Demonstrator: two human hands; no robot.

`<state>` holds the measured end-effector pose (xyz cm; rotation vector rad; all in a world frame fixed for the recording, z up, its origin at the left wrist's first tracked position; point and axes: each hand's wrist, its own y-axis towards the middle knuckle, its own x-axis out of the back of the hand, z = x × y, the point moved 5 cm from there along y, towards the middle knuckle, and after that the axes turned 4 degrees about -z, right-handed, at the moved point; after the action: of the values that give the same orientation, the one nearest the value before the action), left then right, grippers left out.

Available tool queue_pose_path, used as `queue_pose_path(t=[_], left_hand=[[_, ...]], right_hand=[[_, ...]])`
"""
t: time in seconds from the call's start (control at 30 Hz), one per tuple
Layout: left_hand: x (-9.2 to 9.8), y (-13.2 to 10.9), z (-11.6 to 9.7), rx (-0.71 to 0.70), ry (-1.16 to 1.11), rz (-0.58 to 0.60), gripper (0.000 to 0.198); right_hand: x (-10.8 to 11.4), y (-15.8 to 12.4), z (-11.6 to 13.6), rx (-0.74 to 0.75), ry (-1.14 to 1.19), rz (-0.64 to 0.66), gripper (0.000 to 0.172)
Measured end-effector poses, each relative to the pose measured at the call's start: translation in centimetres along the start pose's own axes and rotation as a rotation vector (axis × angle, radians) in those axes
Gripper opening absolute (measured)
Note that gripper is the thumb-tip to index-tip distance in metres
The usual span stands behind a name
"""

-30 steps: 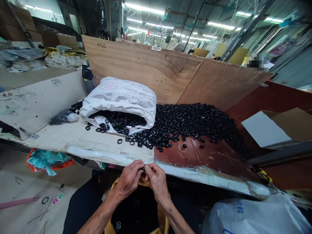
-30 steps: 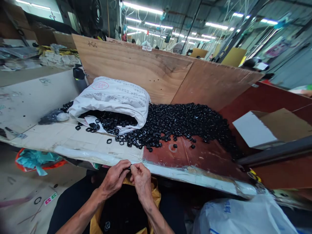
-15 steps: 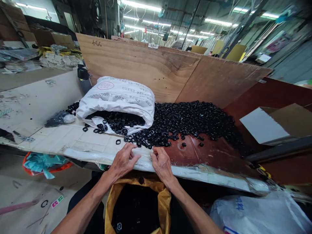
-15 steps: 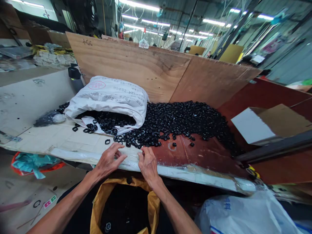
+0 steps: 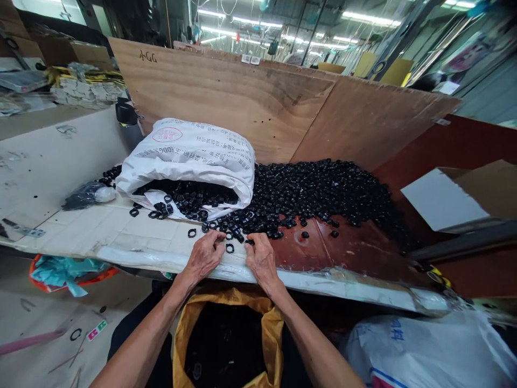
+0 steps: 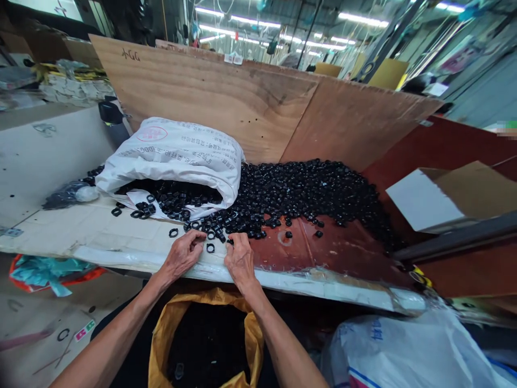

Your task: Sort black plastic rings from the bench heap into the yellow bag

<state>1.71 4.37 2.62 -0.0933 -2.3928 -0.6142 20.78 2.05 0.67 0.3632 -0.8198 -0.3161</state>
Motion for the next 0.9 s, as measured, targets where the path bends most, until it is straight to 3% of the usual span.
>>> queue_pose_path(t=[0.13,0.27,0.43,0.57,0.73,0.9], left_hand=[[-0.5,-0.2,-0.8,-0.100,0.038,0.100,0.039],[-1.0,-0.2,-0.5,-0.127,0.054,0.123,0.030],[-0.8,-0.4,-0.2,-0.082,-0.019,0.089,0.026],[-0.7,-0.5,-0.1,-0.069,-0.099,0.106,0.030],[-0.4,-0.6,-0.1,-0.029,-0.198,0.114,0.032],[-0.5,-0.4,0.6,0.063,-0.400,0.104,0.027]], right_hand=[[0.2,0.0,0.1,0.001,0.030,-0.013,0.034],[0.2,-0.3,0.8,0.041,-0.013,-0.009,0.024],[1.1,-0.6,0.9,-0.034,0.224,-0.088,0.006],[0.6,-0.6,1.1,-0.109,0.538,-0.019,0.013],[-0.2,-0.5,2.4,-0.040,0.551,0.014,0.011],[-0.5,-0.9,1.7,-0.075,0.577,-0.004,0.012]])
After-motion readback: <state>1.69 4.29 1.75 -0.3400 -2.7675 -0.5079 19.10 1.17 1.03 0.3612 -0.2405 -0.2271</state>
